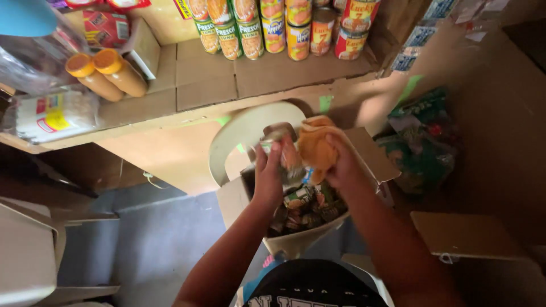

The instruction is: Clean and organize various canned goods from a cardboard box onto a shelf in a small grocery store.

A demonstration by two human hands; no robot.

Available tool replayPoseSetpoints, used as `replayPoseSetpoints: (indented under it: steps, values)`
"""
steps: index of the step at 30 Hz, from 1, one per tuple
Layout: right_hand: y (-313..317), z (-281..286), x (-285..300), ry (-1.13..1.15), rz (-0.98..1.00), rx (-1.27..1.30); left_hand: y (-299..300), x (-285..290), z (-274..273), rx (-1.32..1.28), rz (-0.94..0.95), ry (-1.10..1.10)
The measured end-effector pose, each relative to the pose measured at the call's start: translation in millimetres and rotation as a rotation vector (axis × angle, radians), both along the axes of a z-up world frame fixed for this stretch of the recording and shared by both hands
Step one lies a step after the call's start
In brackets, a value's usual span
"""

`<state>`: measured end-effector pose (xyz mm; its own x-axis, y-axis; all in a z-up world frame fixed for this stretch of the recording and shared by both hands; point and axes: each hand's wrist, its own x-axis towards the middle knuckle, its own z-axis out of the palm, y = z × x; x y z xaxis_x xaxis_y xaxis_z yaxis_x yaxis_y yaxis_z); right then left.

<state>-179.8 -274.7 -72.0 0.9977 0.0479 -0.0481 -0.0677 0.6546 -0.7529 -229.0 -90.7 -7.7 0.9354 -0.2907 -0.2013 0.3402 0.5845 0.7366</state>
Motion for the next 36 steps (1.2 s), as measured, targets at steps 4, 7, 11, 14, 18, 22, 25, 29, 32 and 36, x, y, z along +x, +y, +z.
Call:
replayPoseSetpoints:
  steps: [4, 7, 11, 14, 18, 22, 25, 29, 32, 36]
  values:
    - [49, 17, -24, 0.042, 0.173, 0.364, 11, 8, -5, 0.337, 0.448, -0.538]
    - [62, 11, -18, -0.008, 0.158, 0.389, 31, 5, -2, 0.542, 0.482, -0.925]
    - [74, 9, -5, -0.096, -0.106, 0.084, 59, 6, -3, 1.008, 0.520, -1.072]
    - [80, 13, -12, -0.242, -0.335, -0.396, 70, 8, -19, 1.004, 0.552, -0.985]
    - [86, 10, -2, -0.372, -0.428, -0.704, 76, 10, -36, 0.994, 0.391, -0.607]
    - [85, 4, 13, -0.310, -0.556, -0.732, 84, 21, -84, 0.290, -0.254, -0.266]
    - [74, 38, -1, -0.239, -0.487, -0.732, 97, 35, -107, 0.069, -0.394, -0.265]
    - [88, 61, -24, -0.230, -0.324, -0.896, 95, 41, -49, -0.158, -0.204, 0.020]
    - [144, 55, -54, -0.519, -0.430, -1.069, 81, 30, -45, 0.125, 0.058, -0.427]
    - [145, 25, -41, -0.608, -0.503, -1.088, 68, 15, -55, 0.571, 0.098, -1.046]
